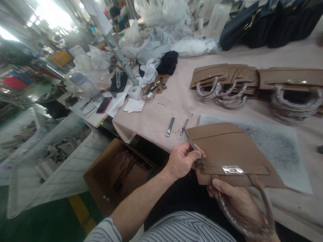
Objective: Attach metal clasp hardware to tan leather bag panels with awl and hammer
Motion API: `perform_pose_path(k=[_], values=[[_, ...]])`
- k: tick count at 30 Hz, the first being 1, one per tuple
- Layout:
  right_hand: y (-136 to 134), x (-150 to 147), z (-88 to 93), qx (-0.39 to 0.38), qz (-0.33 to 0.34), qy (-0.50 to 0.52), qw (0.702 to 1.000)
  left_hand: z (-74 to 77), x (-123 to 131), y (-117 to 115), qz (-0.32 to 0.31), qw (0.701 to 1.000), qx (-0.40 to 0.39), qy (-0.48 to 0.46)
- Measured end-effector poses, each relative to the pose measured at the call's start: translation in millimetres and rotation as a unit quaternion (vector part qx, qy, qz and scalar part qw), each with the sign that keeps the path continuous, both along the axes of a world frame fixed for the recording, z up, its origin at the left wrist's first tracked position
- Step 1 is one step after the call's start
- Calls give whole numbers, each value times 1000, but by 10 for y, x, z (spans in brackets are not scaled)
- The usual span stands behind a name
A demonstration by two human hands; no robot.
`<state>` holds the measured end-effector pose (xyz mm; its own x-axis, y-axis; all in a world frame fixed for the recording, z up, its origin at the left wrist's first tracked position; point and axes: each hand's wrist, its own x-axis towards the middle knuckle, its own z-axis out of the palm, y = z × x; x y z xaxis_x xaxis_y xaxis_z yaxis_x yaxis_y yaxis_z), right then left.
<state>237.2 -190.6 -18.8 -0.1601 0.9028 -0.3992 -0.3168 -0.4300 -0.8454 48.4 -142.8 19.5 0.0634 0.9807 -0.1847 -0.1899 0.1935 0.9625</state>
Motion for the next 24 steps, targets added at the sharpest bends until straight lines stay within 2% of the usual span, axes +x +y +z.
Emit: perform_pose_path(k=[3,9,12,16,19,24], values=[[-18,-97,84,-20,15,35,999,48,-1,-42,4,1000,11,3],[-10,-181,185,-35,-19,81,996,112,8,-140,5,995,96,29],[-12,-179,180,-29,-16,74,997,98,2,-178,4,985,161,59],[-10,-183,140,-64,-4,66,996,58,-12,-193,20,969,225,96],[12,-204,128,-72,-8,61,996,38,-17,-172,28,960,253,118],[45,-204,122,-36,-2,40,999,27,-11,-120,24,948,284,142]])
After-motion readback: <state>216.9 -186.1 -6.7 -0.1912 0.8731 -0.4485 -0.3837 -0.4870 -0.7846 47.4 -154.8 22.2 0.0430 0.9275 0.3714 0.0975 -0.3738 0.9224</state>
